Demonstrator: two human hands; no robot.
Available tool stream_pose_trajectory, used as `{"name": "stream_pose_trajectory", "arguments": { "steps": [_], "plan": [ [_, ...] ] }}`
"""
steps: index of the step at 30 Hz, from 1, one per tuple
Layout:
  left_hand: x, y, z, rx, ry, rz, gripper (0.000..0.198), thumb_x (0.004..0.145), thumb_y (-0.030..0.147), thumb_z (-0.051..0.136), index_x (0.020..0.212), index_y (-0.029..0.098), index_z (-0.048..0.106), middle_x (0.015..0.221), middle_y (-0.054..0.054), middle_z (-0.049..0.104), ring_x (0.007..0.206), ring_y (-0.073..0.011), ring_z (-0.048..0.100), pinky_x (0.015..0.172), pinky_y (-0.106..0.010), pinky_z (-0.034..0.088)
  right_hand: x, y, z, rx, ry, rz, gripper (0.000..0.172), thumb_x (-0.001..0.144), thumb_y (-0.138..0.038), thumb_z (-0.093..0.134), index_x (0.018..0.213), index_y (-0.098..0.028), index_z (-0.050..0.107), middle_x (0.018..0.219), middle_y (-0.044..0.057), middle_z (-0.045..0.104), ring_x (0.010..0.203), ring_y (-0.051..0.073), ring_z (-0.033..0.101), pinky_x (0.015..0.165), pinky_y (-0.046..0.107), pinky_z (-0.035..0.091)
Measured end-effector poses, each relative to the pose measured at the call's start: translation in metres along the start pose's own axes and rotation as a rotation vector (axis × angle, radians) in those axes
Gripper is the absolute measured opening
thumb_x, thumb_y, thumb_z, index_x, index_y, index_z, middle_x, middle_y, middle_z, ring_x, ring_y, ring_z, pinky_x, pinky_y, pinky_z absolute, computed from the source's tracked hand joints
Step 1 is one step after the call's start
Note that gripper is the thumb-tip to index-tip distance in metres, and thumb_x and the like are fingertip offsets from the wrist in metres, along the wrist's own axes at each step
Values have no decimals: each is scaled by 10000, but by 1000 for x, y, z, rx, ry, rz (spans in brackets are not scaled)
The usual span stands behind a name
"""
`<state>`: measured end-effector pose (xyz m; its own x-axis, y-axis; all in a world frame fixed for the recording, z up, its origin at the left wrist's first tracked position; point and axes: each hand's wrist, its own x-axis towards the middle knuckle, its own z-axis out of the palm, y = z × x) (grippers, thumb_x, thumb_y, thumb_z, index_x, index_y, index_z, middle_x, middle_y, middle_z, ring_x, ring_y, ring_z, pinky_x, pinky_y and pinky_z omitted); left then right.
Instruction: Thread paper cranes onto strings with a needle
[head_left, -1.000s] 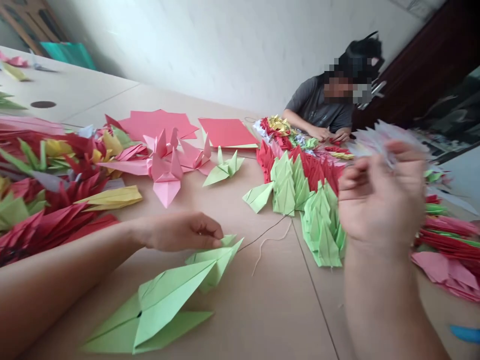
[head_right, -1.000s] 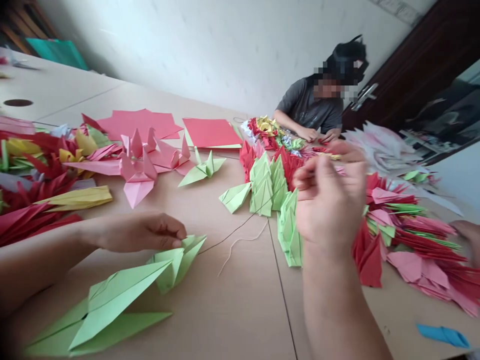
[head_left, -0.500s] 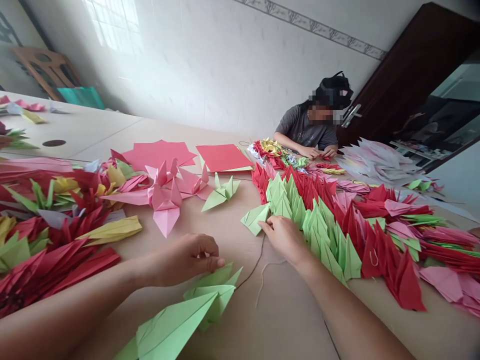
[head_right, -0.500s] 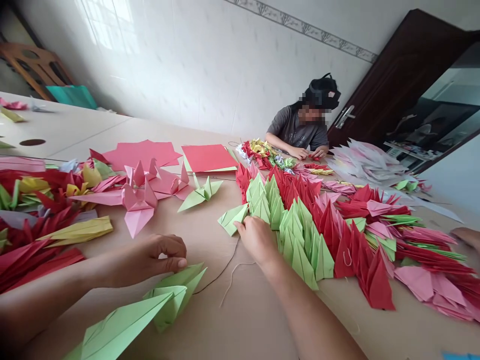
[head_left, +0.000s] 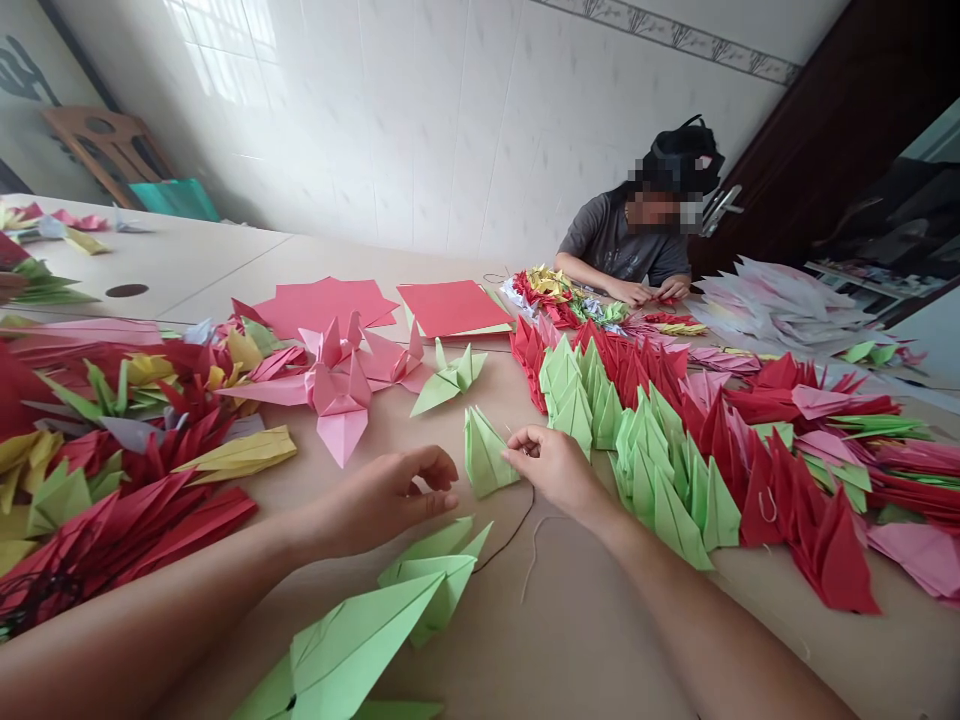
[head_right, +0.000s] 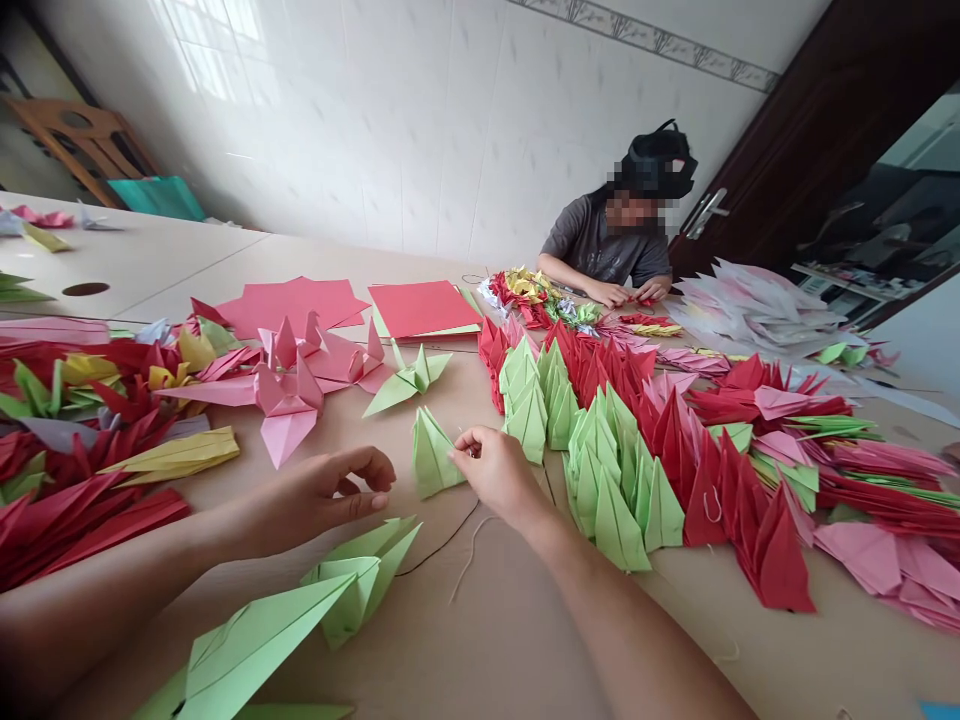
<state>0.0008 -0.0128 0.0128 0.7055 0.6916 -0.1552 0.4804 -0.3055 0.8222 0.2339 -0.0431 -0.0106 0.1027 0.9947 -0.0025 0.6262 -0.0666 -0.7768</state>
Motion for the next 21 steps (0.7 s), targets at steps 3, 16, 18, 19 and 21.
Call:
{"name": "stream_pose_trajectory", "arguments": {
  "steps": [3, 16, 18, 19, 21],
  "plan": [
    [1, -4, 3, -54, 104, 36, 262, 836, 417, 601, 1005, 221, 562, 1031, -51, 630, 949, -214, 610, 793, -361, 523, -9, -12, 2, 205, -28, -50, 161, 830, -330, 634, 768, -184, 606, 658, -14, 591, 622, 158, 563, 598, 272, 447],
    [-2, 7, 3, -272, 413, 188, 141, 836, 276, 612, 920, 217, 514, 940, -8, 543, 884, -158, 567, 777, -321, 521, -32, -41, 3, 661, -101, -51, 314, 739, -441, 803, 757, -178, 632, 618, -14, 599, 583, 132, 556, 531, 226, 440],
    [-2, 7, 2, -292, 416, 172, 128, 841, 279, 614, 903, 214, 523, 925, -6, 548, 867, -157, 580, 740, -308, 523, -31, -39, 4, 685, -112, -46, 329, 750, -467, 793, 748, -176, 640, 604, -7, 604, 565, 135, 550, 521, 235, 438],
    [-2, 7, 2, -301, 419, 166, 129, 841, 281, 618, 902, 214, 525, 927, -6, 548, 863, -156, 584, 726, -302, 524, -30, -38, 4, 697, -116, -45, 337, 756, -481, 786, 745, -177, 640, 598, -6, 602, 558, 135, 546, 517, 237, 436],
    [-2, 6, 3, -316, 424, 165, 138, 835, 280, 628, 910, 217, 532, 940, -5, 548, 859, -152, 586, 721, -296, 525, -29, -36, 6, 724, -121, -45, 353, 768, -508, 769, 740, -181, 639, 596, -6, 598, 556, 134, 545, 514, 238, 433]
  ]
}}
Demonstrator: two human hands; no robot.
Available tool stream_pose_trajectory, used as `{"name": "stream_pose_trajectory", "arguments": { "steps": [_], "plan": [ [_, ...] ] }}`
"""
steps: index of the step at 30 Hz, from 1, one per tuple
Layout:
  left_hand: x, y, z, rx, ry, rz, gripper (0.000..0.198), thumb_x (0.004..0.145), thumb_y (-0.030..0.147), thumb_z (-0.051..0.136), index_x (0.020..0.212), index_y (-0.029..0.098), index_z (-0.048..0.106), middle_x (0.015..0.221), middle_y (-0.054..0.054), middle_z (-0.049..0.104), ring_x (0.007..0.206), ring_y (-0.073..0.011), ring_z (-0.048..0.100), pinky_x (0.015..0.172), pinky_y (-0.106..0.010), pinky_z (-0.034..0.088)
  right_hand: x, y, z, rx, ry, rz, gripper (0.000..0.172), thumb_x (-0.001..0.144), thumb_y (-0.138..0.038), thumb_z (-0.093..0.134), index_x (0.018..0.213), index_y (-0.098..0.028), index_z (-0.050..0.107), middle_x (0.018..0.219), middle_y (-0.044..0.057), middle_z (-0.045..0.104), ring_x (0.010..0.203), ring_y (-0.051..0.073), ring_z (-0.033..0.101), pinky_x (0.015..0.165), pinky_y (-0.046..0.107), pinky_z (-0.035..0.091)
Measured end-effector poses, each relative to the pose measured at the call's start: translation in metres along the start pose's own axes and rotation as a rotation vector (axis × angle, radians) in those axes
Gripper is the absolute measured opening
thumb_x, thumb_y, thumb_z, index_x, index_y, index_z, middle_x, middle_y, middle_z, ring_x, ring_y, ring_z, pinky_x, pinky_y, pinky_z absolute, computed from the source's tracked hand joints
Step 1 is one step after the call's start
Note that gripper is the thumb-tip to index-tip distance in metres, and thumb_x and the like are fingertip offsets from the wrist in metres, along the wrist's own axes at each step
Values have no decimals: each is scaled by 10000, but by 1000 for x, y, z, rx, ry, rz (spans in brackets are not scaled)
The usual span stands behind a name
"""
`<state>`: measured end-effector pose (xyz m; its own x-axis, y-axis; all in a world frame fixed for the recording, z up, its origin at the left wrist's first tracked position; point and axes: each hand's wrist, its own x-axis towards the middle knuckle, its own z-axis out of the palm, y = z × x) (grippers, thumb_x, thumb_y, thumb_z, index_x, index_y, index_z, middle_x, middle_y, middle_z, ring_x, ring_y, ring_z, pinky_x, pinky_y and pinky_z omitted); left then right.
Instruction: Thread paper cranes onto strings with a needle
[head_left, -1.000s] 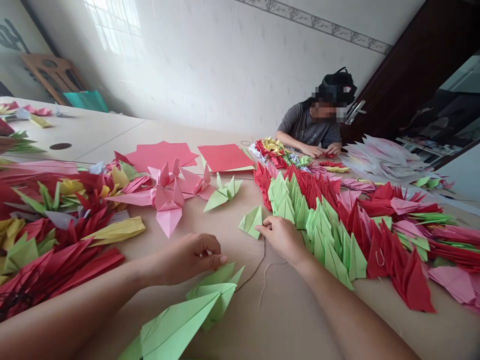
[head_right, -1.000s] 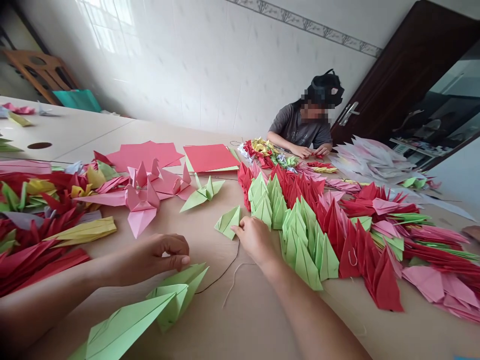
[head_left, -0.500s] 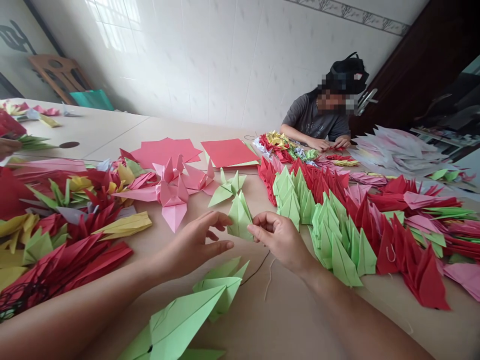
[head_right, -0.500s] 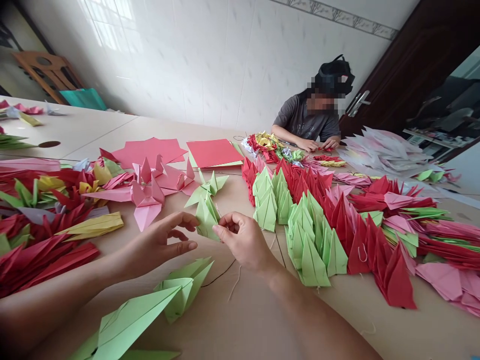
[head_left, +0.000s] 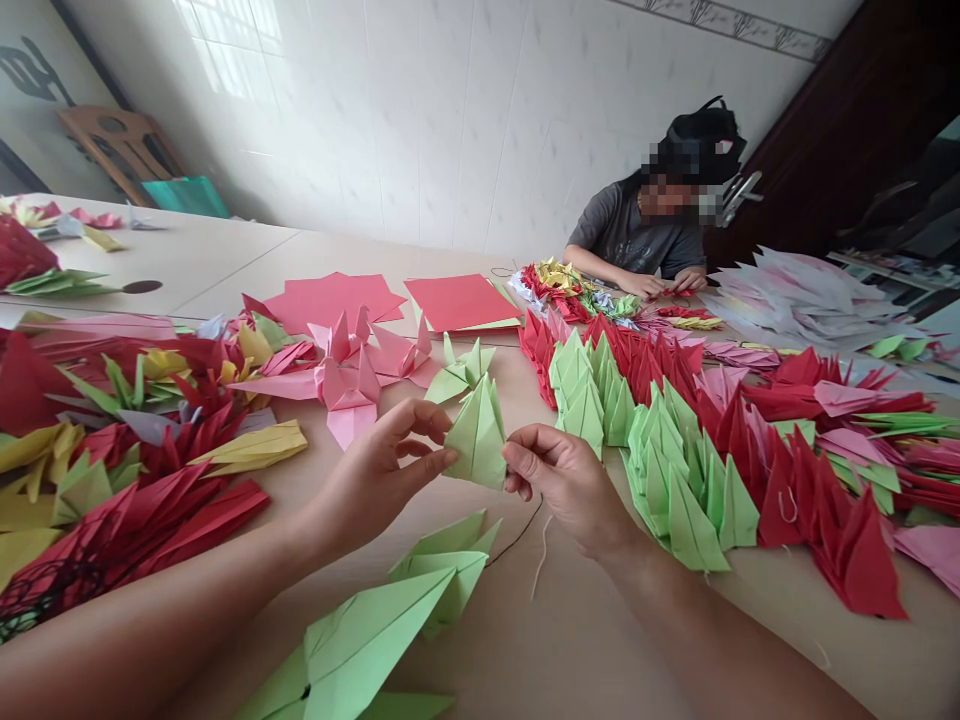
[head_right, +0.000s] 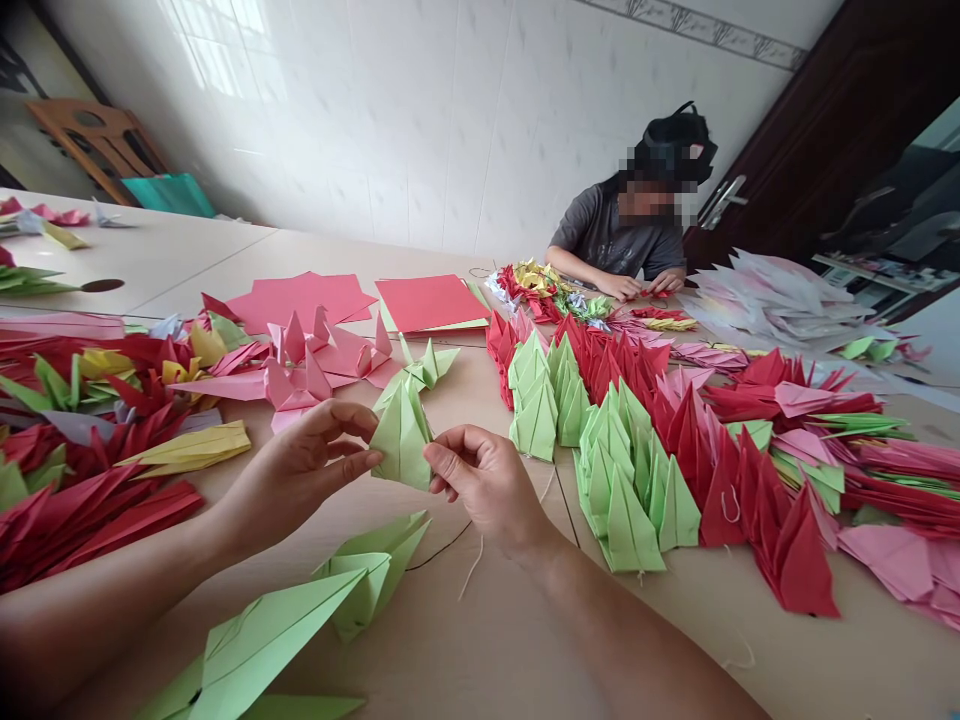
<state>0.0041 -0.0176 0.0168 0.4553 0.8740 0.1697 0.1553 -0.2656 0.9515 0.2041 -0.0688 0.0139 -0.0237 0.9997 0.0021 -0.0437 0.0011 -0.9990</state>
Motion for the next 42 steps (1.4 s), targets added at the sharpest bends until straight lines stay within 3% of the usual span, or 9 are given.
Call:
{"name": "stream_pose_trajectory", "arguments": {
  "steps": [10, 13, 17, 21, 23, 27, 29, 34, 42],
  "plan": [
    [0, 1, 0, -21, -59, 24, 132, 830, 267, 646, 942, 219, 595, 1013, -44, 583, 933, -185, 591, 766, -327, 552, 1, 1, -1, 97, -2, 32, 348, 762, -513, 763, 736, -184, 652, 619, -10, 596, 566, 127, 543, 511, 232, 412],
    [-2, 1, -2, 126, -49, 232, 23, 847, 208, 633, 857, 227, 640, 1125, -63, 565, 1078, -215, 570, 863, -351, 540, 0, 0, -2, 128, -6, 60, 342, 758, -494, 775, 709, -181, 645, 615, -13, 591, 563, 117, 536, 512, 221, 405],
    [-7, 1, -7, 416, -34, 588, 217, 866, 90, 548, 914, 265, 666, 1271, -81, 551, 1157, -237, 566, 931, -385, 525, 2, -3, -3, 182, -16, 141, 366, 721, -489, 794, 648, -178, 614, 569, -23, 558, 522, 106, 510, 487, 210, 389],
    [-11, 1, -12, 506, -214, 712, 314, 842, 54, 517, 1012, 279, 657, 1197, -77, 680, 1226, -276, 546, 992, -438, 486, 5, -3, -4, 218, -38, 210, 380, 692, -482, 806, 625, -171, 597, 560, -27, 545, 484, 90, 491, 453, 195, 372],
    [-11, 1, -11, 392, -251, 633, 278, 843, 74, 528, 1008, 257, 657, 1114, -77, 721, 1183, -273, 585, 975, -427, 498, 5, -2, -4, 218, -45, 208, 376, 706, -481, 799, 628, -165, 610, 576, -16, 561, 497, 93, 506, 462, 196, 385],
    [-7, 0, -4, 74, 23, 209, 26, 867, 228, 590, 867, 224, 616, 855, -28, 694, 830, -201, 655, 784, -363, 579, 3, 1, -2, 187, 3, 103, 299, 762, -452, 773, 794, -166, 693, 724, 18, 639, 632, 125, 599, 542, 216, 454],
    [-2, 0, -2, -3, 103, 80, 80, 905, 301, 554, 898, 222, 567, 822, 0, 642, 744, -160, 621, 674, -317, 602, 1, 2, 0, 169, 54, 17, 282, 786, -424, 767, 931, -193, 692, 788, 10, 658, 700, 137, 629, 587, 225, 485],
    [7, 3, -4, -148, 102, -91, 245, 929, 401, 511, 1069, 202, 541, 968, -26, 654, 891, -179, 649, 658, -313, 640, -8, -1, 7, 101, 67, -110, 274, 846, -333, 741, 1064, -240, 603, 789, 2, 713, 689, 145, 666, 596, 240, 531],
    [3, 3, -2, -152, 125, -72, 189, 907, 377, 548, 970, 200, 533, 888, 8, 605, 792, -135, 590, 682, -287, 618, -16, -7, 12, -65, -132, 38, 156, 870, -324, 675, 808, -183, 653, 642, -4, 656, 555, 103, 591, 504, 182, 481]
  ]
}}
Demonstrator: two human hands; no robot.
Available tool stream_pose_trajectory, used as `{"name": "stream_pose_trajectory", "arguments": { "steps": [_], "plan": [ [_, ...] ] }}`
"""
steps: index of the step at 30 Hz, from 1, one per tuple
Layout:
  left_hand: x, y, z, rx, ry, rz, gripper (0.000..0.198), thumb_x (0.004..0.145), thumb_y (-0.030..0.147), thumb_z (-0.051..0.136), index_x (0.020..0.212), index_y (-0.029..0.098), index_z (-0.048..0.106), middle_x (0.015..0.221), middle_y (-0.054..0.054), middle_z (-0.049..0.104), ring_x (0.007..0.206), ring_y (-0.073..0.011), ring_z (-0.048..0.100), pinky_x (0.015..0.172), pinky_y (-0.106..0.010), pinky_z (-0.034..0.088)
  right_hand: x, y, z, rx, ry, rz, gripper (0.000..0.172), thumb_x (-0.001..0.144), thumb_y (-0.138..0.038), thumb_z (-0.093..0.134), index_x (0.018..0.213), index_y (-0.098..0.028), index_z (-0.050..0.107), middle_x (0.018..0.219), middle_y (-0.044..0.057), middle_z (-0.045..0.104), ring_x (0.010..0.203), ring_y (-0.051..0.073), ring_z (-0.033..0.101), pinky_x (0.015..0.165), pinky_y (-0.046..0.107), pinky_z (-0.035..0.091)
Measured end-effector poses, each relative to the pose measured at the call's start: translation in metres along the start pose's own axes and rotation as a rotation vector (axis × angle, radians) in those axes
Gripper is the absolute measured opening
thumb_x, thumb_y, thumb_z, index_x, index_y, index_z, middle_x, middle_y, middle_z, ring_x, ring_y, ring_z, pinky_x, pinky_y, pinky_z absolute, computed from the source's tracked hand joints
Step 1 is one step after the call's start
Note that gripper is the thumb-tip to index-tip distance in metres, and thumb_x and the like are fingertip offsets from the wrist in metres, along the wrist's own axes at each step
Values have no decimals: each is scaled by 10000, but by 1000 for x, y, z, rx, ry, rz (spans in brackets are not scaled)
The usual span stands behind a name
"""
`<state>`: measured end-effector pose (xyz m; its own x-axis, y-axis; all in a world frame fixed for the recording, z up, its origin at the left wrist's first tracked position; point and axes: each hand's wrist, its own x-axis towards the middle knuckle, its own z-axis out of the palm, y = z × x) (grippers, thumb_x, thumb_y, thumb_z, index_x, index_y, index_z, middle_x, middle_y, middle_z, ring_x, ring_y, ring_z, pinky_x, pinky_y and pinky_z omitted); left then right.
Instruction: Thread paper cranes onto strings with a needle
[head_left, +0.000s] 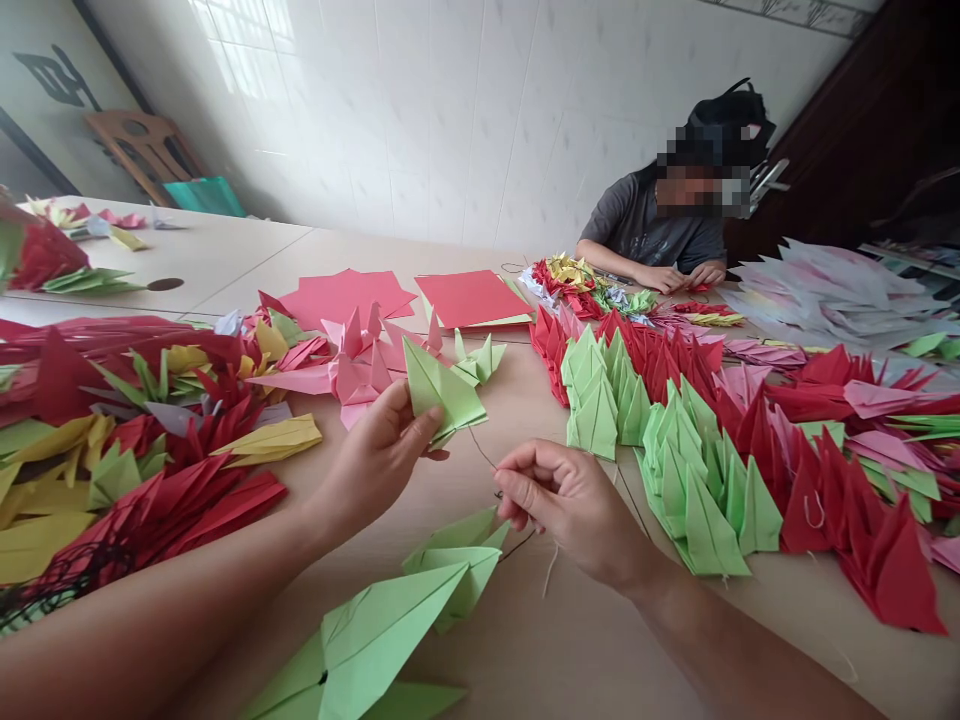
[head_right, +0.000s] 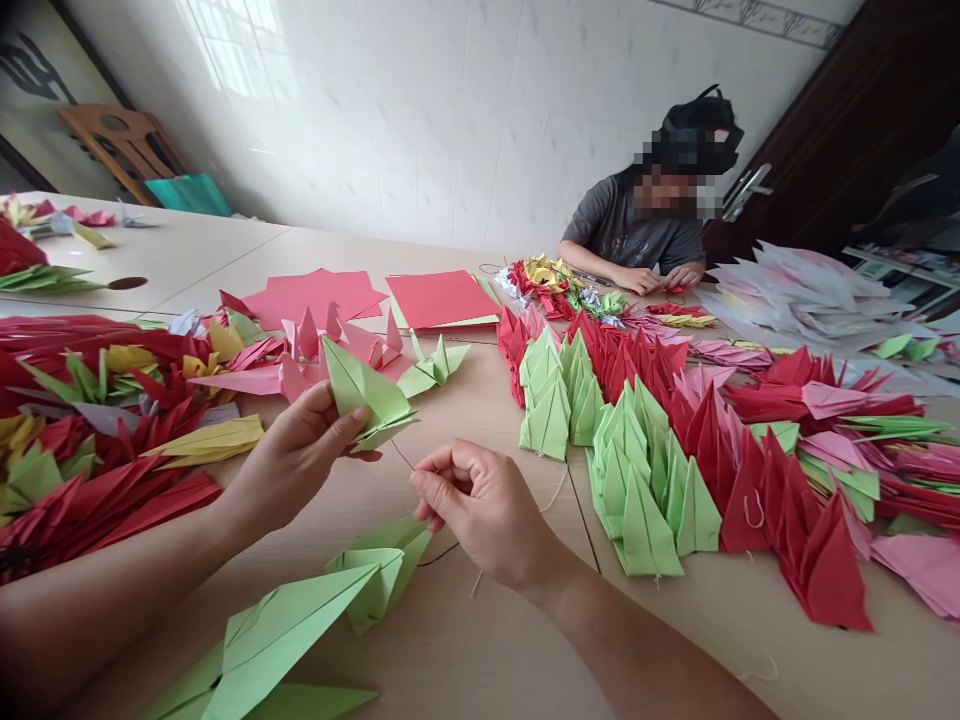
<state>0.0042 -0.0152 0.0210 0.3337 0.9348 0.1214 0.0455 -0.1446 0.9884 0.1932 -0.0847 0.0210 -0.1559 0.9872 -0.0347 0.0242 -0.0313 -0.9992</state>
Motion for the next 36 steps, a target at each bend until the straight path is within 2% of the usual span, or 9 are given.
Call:
{"name": "stream_pose_trajectory", "arguments": {
  "steps": [9, 16, 22, 25, 29, 32, 36],
  "plan": [
    [-5, -8, -1, 149, 35, 167, 93, 924, 295, 512, 908, 204, 517, 791, 13, 534, 677, -121, 519, 578, -240, 486, -1, -4, 2, -83, -20, 69, 145, 865, -293, 633, 807, -160, 634, 564, -26, 590, 510, 98, 558, 469, 168, 428],
    [-4, -6, -1, 250, 66, 243, 68, 930, 263, 494, 926, 200, 519, 848, -12, 571, 695, -125, 540, 562, -229, 494, -2, -4, 0, -114, -5, 50, 138, 874, -284, 613, 807, -164, 628, 545, -43, 555, 492, 91, 535, 460, 165, 411],
    [-4, -11, -2, 367, 102, 359, 57, 934, 218, 492, 965, 199, 536, 778, 13, 572, 608, -104, 522, 523, -211, 466, -2, -3, 1, -145, 11, 68, 115, 864, -250, 602, 792, -164, 626, 534, -48, 536, 478, 89, 516, 434, 158, 401],
    [-5, -12, -3, 440, 126, 450, 67, 924, 164, 507, 958, 205, 547, 794, 12, 592, 645, -113, 561, 576, -229, 484, -1, -1, 0, -156, 42, 72, 120, 871, -264, 600, 798, -172, 622, 546, -47, 540, 483, 93, 515, 433, 162, 404],
    [-8, -10, -4, 525, 109, 605, 112, 892, 99, 541, 904, 208, 560, 876, -15, 630, 795, -157, 615, 707, -294, 509, 0, 3, 0, -154, 81, 61, 153, 893, -318, 605, 828, -181, 619, 563, -42, 547, 512, 106, 538, 442, 168, 406],
    [-10, -5, -4, 552, 15, 751, 199, 856, 47, 555, 960, 214, 578, 1000, -48, 655, 963, -191, 632, 840, -337, 520, 0, 6, 0, -129, 94, 8, 200, 913, -382, 610, 873, -187, 622, 588, -39, 561, 525, 105, 533, 465, 175, 415],
    [-12, 1, -6, 628, -121, 938, 320, 796, -60, 496, 994, 177, 579, 1009, -99, 649, 1043, -216, 603, 907, -358, 505, 2, 8, -1, -110, 104, -80, 212, 927, -394, 605, 866, -191, 604, 637, -25, 601, 528, 99, 509, 492, 186, 420]
  ]
}}
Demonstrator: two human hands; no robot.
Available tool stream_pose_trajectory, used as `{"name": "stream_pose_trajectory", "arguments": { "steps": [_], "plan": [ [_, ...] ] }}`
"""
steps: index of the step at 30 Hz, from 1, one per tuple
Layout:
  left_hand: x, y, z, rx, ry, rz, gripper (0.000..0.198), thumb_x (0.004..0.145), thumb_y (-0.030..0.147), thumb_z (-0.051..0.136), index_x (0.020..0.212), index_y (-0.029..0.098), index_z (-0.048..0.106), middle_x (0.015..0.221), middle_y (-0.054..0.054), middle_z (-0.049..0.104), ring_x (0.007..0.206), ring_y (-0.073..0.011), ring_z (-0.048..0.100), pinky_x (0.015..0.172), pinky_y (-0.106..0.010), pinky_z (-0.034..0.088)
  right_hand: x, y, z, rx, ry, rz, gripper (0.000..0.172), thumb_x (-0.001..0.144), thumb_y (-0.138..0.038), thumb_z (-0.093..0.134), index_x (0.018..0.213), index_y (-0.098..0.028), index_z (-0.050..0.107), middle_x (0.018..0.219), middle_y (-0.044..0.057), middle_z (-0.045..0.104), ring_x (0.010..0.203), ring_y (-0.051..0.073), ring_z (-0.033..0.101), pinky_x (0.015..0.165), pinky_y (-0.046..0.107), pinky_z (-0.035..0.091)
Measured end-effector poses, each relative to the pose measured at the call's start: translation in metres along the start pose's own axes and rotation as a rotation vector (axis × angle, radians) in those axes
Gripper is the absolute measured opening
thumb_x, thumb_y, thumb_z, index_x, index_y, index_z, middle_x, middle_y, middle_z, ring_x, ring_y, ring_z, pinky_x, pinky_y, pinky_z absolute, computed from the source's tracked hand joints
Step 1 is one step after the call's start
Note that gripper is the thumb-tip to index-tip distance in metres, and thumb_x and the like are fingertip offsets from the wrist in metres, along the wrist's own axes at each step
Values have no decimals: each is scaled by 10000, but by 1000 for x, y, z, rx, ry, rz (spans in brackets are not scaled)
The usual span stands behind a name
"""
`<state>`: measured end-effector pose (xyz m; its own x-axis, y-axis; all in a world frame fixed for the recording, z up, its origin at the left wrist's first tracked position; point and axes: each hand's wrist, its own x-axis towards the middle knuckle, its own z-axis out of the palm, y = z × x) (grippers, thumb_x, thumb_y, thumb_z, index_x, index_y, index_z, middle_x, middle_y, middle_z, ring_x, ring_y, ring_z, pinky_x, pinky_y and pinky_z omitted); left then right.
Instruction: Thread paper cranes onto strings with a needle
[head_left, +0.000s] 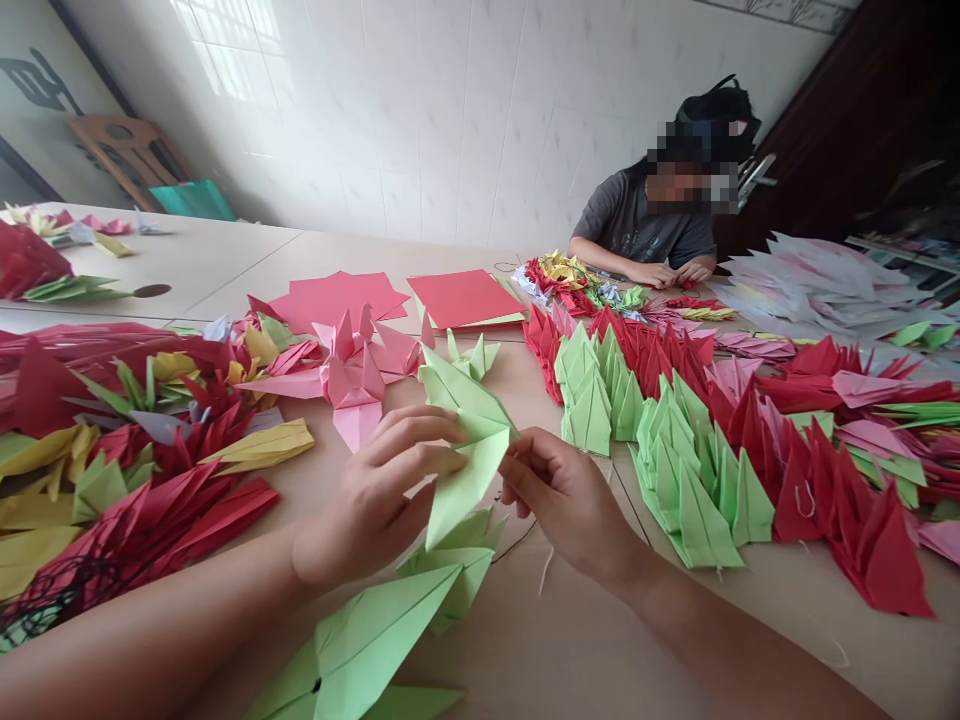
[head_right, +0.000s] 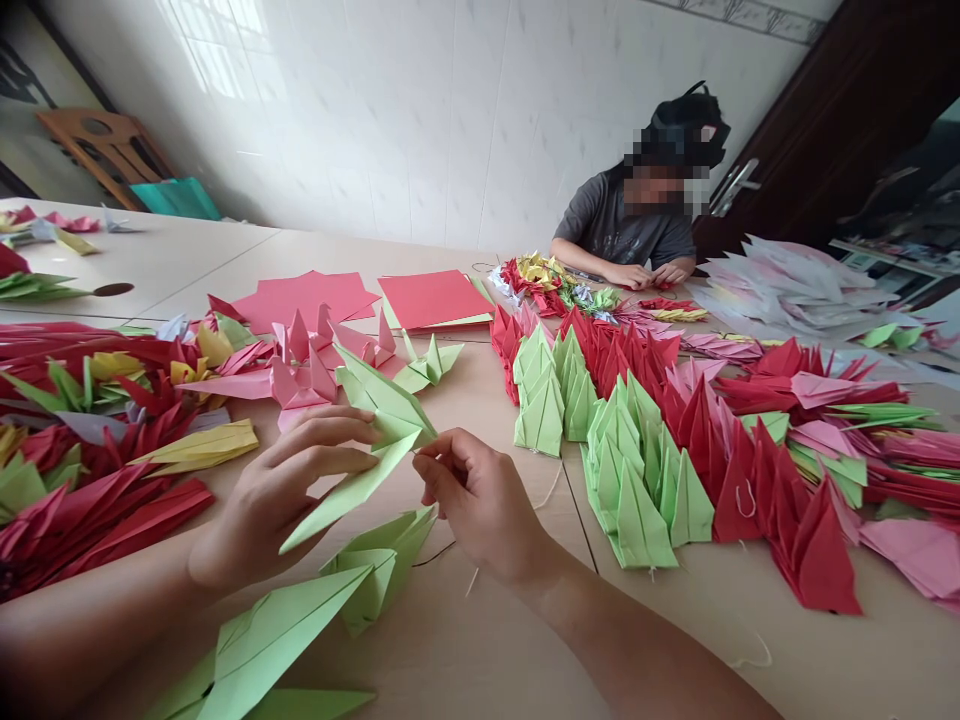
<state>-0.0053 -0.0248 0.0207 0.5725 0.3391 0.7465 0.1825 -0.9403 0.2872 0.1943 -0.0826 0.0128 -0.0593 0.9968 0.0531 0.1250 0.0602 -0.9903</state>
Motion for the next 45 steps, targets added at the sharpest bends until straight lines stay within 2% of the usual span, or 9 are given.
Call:
{"name": "stream_pose_trajectory", "arguments": {
  "steps": [12, 24, 26, 28, 30, 33, 40, 43, 45],
  "plan": [
    [0, 1, -4, -5, -15, 53, 345, 762, -91, 516, 971, 172, 596, 1041, -108, 606, 1056, -226, 576, 896, -370, 496, 2, 3, -3, -45, 36, -109, 171, 927, -331, 595, 815, -203, 609, 644, -34, 590, 553, 100, 502, 519, 185, 421],
    [3, 4, -7, -17, -46, 3, 323, 812, 14, 538, 1003, 270, 593, 1038, -81, 643, 1026, -245, 611, 859, -392, 522, 4, 3, -3, 29, -13, -59, 224, 909, -404, 623, 815, -203, 598, 655, -20, 586, 567, 120, 520, 516, 211, 451],
    [1, 5, -6, -129, -50, -60, 302, 818, 37, 563, 1020, 260, 583, 1055, -86, 617, 1037, -238, 598, 870, -379, 517, 4, 2, -3, 43, -15, -52, 227, 903, -403, 628, 807, -200, 597, 642, -23, 589, 552, 113, 518, 507, 203, 452],
    [-3, 5, -6, -361, -15, -185, 272, 853, 93, 562, 1074, 250, 569, 1099, -100, 582, 1098, -244, 565, 910, -385, 511, 4, 1, -3, 49, -4, -50, 223, 902, -390, 629, 795, -198, 594, 631, -25, 589, 541, 106, 514, 505, 197, 452],
    [-5, 5, -4, -642, 103, -349, 222, 904, 168, 542, 1104, 260, 571, 1124, -90, 567, 1137, -235, 545, 966, -395, 497, 5, 0, -3, 48, 7, -53, 221, 899, -386, 632, 790, -197, 597, 625, -26, 585, 542, 108, 518, 508, 200, 456],
    [-1, 4, 0, -925, 271, -581, 137, 956, 267, 513, 1023, 271, 633, 1022, -38, 620, 1011, -184, 608, 944, -349, 519, 5, 0, -2, 39, 5, -57, 213, 889, -394, 641, 815, -196, 614, 624, -25, 582, 552, 117, 527, 514, 211, 465],
    [14, -1, 2, -1118, 268, -903, 384, 974, 464, 426, 886, 210, 700, 843, -38, 651, 888, -186, 641, 848, -354, 570, 2, -1, -1, 25, -5, -45, 210, 887, -396, 652, 854, -190, 625, 640, -17, 591, 555, 122, 534, 527, 222, 468],
    [12, -3, 0, -1080, 248, -995, 290, 904, 467, 569, 837, 213, 692, 837, -28, 655, 838, -170, 652, 815, -314, 570, 1, -1, -1, 18, -12, -47, 187, 895, -374, 652, 855, -193, 628, 642, -19, 599, 556, 117, 538, 528, 214, 461],
    [11, -3, 0, -1043, 229, -995, 179, 820, 398, 702, 827, 222, 673, 864, -18, 670, 827, -171, 663, 799, -304, 569, 1, -1, -1, -4, -5, -51, 189, 895, -376, 652, 850, -194, 628, 640, -17, 605, 551, 118, 538, 518, 213, 454]
  ]
}}
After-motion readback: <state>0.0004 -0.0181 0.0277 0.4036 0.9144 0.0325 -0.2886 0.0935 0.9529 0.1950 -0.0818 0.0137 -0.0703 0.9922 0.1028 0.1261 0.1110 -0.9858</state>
